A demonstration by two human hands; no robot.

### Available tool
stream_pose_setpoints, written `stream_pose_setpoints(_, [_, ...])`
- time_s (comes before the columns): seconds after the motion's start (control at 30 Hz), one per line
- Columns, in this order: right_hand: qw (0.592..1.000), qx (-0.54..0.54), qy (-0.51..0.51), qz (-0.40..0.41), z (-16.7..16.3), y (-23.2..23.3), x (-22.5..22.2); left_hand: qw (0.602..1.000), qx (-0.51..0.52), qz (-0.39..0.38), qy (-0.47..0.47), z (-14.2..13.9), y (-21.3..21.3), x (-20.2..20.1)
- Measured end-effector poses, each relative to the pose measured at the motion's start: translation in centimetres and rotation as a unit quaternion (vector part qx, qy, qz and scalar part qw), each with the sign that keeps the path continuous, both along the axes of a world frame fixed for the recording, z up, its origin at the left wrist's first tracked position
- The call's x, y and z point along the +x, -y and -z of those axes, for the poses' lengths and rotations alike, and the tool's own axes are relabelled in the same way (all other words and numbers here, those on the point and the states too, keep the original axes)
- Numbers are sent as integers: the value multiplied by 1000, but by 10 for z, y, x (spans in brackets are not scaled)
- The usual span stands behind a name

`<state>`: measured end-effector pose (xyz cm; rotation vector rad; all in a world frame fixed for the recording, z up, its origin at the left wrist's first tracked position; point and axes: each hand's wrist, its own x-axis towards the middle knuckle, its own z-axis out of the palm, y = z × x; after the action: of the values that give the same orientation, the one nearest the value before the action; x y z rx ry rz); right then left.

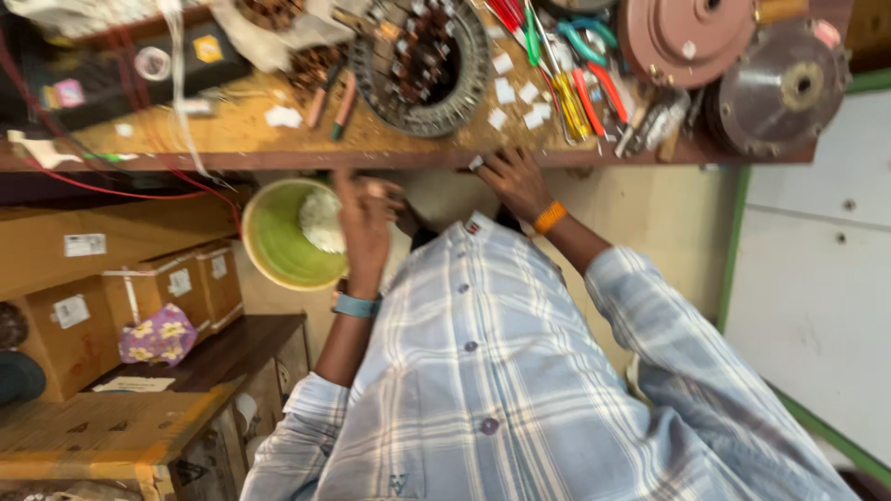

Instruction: The person places a motor stator into a green press machine and operates the lever. They then move to a workbench to insert small white insulating pieces into the stator slots by hand. The person repeats this process, alternating between pressing the stator in the machine and inserting insulation at the bench.

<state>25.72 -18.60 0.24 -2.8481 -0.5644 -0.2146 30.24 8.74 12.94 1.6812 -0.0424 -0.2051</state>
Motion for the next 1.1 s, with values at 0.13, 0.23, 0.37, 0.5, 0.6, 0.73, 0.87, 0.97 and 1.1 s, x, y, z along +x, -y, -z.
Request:
stream_pose_setpoints(0.13, [887, 429, -125, 117, -50, -27, 6, 942, 116, 212, 234, -40, 16, 11])
stream_pose_setpoints(0.23, [656, 679, -276, 178, -103, -42, 1, 921, 96, 243, 288, -72, 25, 20])
stream_pose_setpoints(0.37, [588, 722, -316, 181, -162, -45, -2, 918, 72, 250, 299, -98, 28, 28])
stream_pose_setpoints(0.5, [706, 656, -237, 125, -202, -54, 0, 866, 102, 270, 409, -113, 17, 34])
stream_pose_setpoints(0.6, [829, 532, -118, 123, -223, -65, -1, 833, 123, 286, 458, -119, 8, 39])
stream_pose_setpoints(0.73, [871, 488, 30, 49, -236, -73, 5, 852, 53, 230, 467, -119, 10, 40])
stream_pose_setpoints(0.87, [855, 517, 13, 37, -231, -73, 17, 931, -32, 144, 334, -109, 23, 34])
stream_pose_setpoints(0.97, [817, 574, -18, 50, -223, -72, 21, 952, -104, 128, 257, -100, 29, 34])
stream_pose_setpoints(1.1, [788, 613, -37, 42, -220, -69, 19, 933, -140, 166, 285, -94, 24, 39])
